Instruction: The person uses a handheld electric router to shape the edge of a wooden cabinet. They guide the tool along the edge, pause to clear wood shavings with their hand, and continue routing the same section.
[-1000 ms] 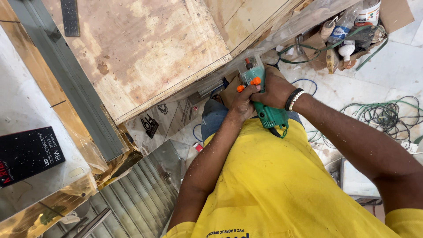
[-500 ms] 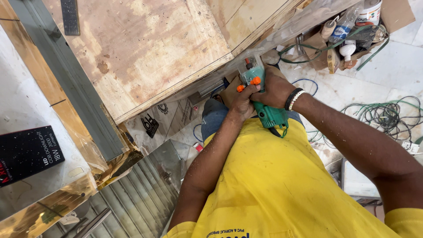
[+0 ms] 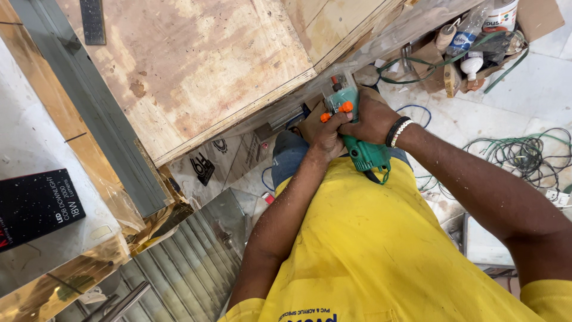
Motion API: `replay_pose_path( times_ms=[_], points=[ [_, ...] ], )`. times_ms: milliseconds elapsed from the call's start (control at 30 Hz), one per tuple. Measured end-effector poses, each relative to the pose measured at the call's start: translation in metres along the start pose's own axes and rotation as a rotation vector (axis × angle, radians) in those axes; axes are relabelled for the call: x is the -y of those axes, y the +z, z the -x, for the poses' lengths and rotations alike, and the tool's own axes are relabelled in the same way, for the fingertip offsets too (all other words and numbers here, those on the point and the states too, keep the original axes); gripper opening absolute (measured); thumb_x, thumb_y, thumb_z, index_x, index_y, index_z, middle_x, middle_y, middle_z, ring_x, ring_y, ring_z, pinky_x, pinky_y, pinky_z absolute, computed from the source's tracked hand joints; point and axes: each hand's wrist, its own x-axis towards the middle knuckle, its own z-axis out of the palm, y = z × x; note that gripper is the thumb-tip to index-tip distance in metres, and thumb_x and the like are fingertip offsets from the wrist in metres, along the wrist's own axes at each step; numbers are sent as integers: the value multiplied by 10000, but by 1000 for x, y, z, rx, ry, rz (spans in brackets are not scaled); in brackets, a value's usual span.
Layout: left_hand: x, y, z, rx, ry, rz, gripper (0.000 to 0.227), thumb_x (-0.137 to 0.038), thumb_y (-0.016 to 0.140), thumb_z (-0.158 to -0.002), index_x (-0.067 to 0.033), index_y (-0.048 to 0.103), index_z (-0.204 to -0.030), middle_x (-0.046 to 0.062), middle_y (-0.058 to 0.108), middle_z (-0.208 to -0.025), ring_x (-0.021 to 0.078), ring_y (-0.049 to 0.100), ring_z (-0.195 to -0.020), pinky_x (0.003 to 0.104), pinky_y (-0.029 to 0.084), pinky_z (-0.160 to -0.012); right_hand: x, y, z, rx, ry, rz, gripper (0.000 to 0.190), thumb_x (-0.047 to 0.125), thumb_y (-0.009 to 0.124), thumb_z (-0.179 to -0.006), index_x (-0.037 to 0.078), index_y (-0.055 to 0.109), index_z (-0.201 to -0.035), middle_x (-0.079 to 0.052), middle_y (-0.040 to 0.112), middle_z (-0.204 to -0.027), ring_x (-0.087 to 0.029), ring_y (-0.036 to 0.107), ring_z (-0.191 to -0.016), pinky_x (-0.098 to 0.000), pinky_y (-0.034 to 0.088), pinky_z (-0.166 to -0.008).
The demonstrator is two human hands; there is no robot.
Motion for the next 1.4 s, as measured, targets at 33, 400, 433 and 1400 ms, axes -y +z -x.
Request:
replay_pose_path(
  times_ms=[33, 400, 433, 1400],
  points=[
    [0, -1, -1, -1, 3, -5, 287, -72, 759, -903, -43, 655, -1170, 60, 706, -1052, 189, 682, -995, 356, 568, -935, 0, 0, 0, -9, -20, 6, 996, 429, 794, -755, -164, 331, -1408, -361, 627, -1193, -436, 639, -1145, -436, 527, -959],
    [1, -10, -2, 21, -17, 20, 257, -77, 734, -920, -38, 656, -1161, 54, 709, -1047, 187, 683, -981, 361, 568, -933, 4, 2, 0, -30, -18, -12, 971, 416, 808, -752, -172, 348, -1374, -358, 658, -1097, -456, 673, -1058, -456, 555, -875],
    [1, -9, -1, 6, -7, 10, 262, -72, 734, -919, -40, 656, -1167, 49, 708, -1057, 180, 682, -991, 351, 567, -944, 5, 1, 0, -25, -15, -5, 954, 419, 808, -756, -171, 363, -1359, -357, 659, -1100, -454, 675, -1060, -456, 556, -877],
    [-5, -12, 8, -61, 12, -23, 322, -71, 729, -899, -51, 634, -1206, 41, 694, -1094, 178, 674, -1033, 359, 565, -952, 10, 11, -7, 45, -10, 32, 941, 467, 799, -777, -169, 387, -1336, -347, 663, -1120, -446, 667, -1078, -460, 545, -905]
  ],
)
